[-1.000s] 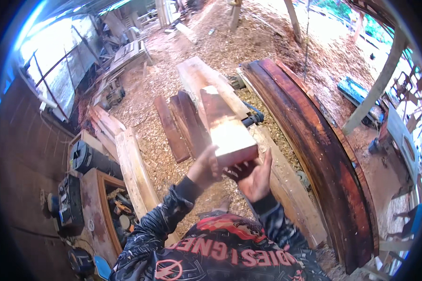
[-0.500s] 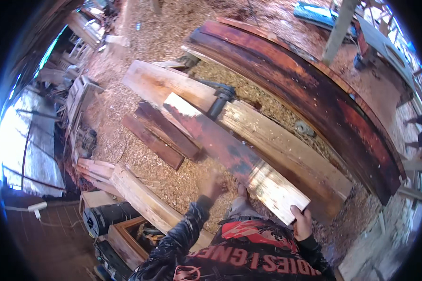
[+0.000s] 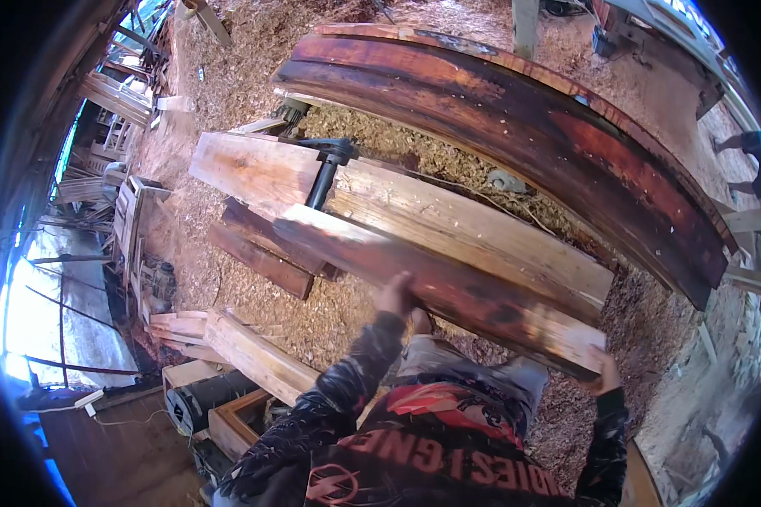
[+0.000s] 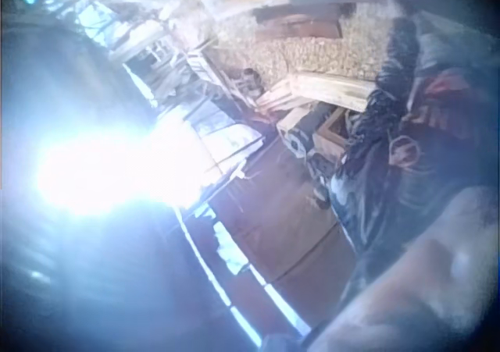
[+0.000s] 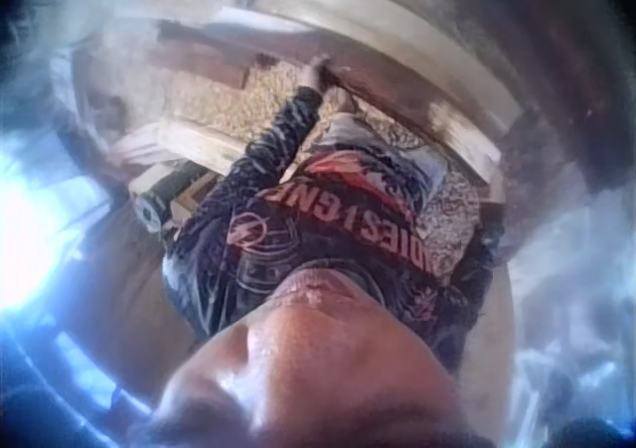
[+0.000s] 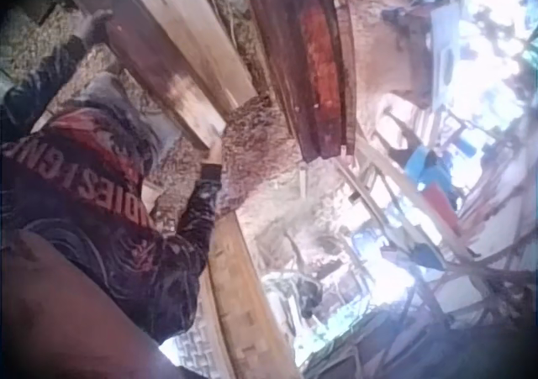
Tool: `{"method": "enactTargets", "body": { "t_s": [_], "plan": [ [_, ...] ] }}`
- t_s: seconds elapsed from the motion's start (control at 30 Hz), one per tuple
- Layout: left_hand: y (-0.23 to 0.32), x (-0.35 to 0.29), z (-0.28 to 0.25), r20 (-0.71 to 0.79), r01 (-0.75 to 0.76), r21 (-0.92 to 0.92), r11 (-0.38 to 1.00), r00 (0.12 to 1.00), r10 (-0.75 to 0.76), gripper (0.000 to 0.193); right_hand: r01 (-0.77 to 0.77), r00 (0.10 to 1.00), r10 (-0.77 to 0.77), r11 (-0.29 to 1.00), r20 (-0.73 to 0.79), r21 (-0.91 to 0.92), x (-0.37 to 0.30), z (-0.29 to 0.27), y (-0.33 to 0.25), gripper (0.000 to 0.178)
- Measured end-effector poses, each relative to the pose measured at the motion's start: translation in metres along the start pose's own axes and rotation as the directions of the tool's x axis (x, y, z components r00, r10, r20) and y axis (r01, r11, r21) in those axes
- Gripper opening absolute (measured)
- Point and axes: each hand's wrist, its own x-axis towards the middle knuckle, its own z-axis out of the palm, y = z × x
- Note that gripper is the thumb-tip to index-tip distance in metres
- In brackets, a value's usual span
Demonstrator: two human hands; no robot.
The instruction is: The person picks up wood planks and runs them across a jointer machine to smooth the surfaces, inspecting the edges between passes.
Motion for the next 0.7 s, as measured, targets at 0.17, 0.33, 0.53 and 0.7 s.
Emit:
{"method": "enactTargets", "body": {
  "t_s": [0.17,0.33,0.53,0.7],
  "plan": [
    [-0.105,-0.099,0.116,-0.100,0.412,0.211,0.886,0.911,-0.400,0.048,-0.084,0.992,0.087,0.996,-0.088,0.031,-0.026,-0.195,-0.031,0.043],
    [-0.141,-0.139,0.211,-0.302,0.462,0.353,0.813,0.879,-0.368,0.071,-0.139,0.985,0.118,0.973,-0.123,-0.183,-0.016,-0.277,-0.046,0.045],
    [-0.163,-0.076,0.229,-0.258,0.190,0.521,0.832,0.964,-0.058,0.069,-0.101,0.989,0.080,0.978,-0.123,-0.180,0.043,-0.338,-0.055,0.065],
    [-0.115,-0.060,0.179,-0.403,0.239,0.535,0.810,0.915,-0.003,0.060,0.405,0.709,-0.388,-0.459,0.588,-0.791,-0.047,-0.091,-0.087,0.092]
  ]
}}
